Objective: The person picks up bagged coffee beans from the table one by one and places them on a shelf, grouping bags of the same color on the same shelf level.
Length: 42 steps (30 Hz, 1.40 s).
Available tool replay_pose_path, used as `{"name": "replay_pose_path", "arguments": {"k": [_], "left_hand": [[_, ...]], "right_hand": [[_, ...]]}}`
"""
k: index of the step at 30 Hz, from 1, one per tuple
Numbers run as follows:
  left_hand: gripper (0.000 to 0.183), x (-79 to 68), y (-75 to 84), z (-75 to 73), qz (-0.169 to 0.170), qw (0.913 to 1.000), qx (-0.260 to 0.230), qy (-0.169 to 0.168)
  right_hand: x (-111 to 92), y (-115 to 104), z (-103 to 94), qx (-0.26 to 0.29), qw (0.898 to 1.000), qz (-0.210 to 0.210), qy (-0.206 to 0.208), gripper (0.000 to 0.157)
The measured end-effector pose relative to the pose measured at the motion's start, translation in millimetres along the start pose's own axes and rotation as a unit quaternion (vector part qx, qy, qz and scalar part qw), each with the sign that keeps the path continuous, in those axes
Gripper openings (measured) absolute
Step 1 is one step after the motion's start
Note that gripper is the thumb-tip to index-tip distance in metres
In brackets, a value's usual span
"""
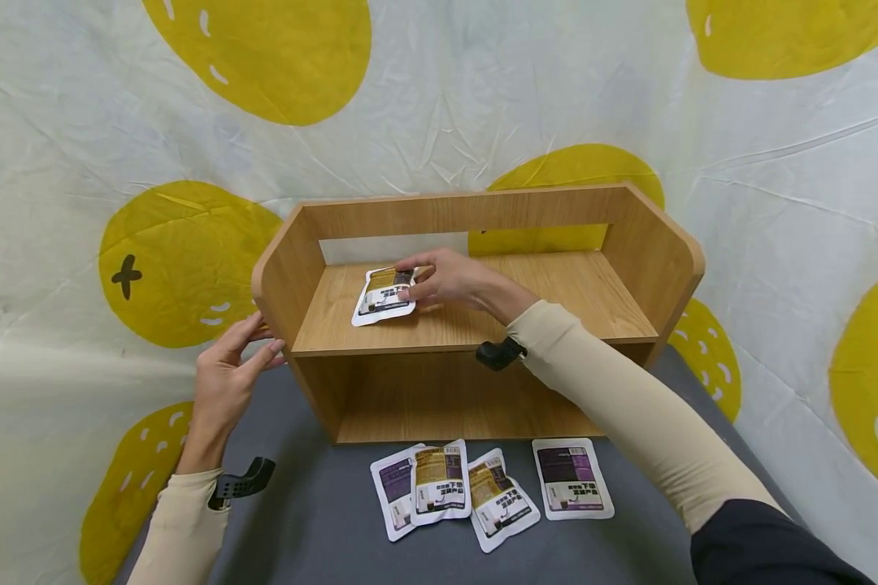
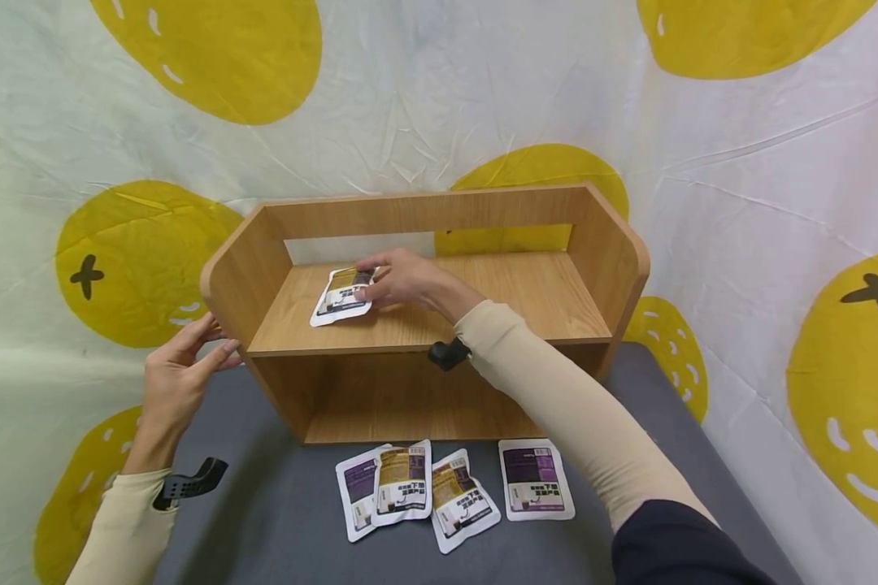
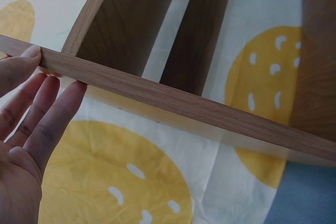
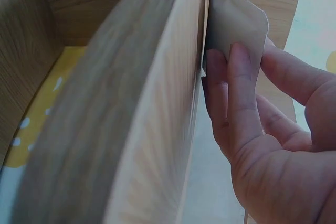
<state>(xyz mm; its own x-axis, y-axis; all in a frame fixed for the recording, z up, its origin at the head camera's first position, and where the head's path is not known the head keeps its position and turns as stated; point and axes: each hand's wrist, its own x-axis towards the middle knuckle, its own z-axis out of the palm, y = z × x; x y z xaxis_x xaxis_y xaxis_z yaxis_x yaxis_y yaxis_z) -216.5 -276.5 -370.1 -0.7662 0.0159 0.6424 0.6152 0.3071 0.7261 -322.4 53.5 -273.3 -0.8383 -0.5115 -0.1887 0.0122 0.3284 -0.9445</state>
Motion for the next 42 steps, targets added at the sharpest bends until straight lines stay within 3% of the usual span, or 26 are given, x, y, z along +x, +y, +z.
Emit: {"name": "replay_pose_path", "arguments": {"k": [14, 24, 29, 34, 42], "left_hand": [[0.064, 0.8, -0.2, -1.5, 0.002, 1.0, -0.007, -0.002], [0.063, 1.0, 1.1, -1.0, -0.001, 1.0, -0.009, -0.001], [0.063, 2.0, 2.1, -0.4, 0.001, 0.9999, -0.011, -0.001], [0.062, 2.1, 2.3, 0.0, 0.005, 0.9999, -0.012, 0.0], [0.062, 2.3, 3.4, -0.2, 0.013, 0.9998, -0.018, -0.004]], "right_hand": [[-6, 2, -8.5, -0.013, 1.0, -0.007, 0.008, 0.049], [-26, 9, -22.5, -0.066, 0.995, -0.063, 0.034, 0.04], [-44, 12, -28.5, -0.086, 0.994, -0.063, 0.024, 0.044], [-61, 16, -30.4, -0.102, 0.993, -0.054, -0.013, 0.047], [-84, 23, -28.4, -0.104, 0.988, -0.093, -0.061, 0.044]]}}
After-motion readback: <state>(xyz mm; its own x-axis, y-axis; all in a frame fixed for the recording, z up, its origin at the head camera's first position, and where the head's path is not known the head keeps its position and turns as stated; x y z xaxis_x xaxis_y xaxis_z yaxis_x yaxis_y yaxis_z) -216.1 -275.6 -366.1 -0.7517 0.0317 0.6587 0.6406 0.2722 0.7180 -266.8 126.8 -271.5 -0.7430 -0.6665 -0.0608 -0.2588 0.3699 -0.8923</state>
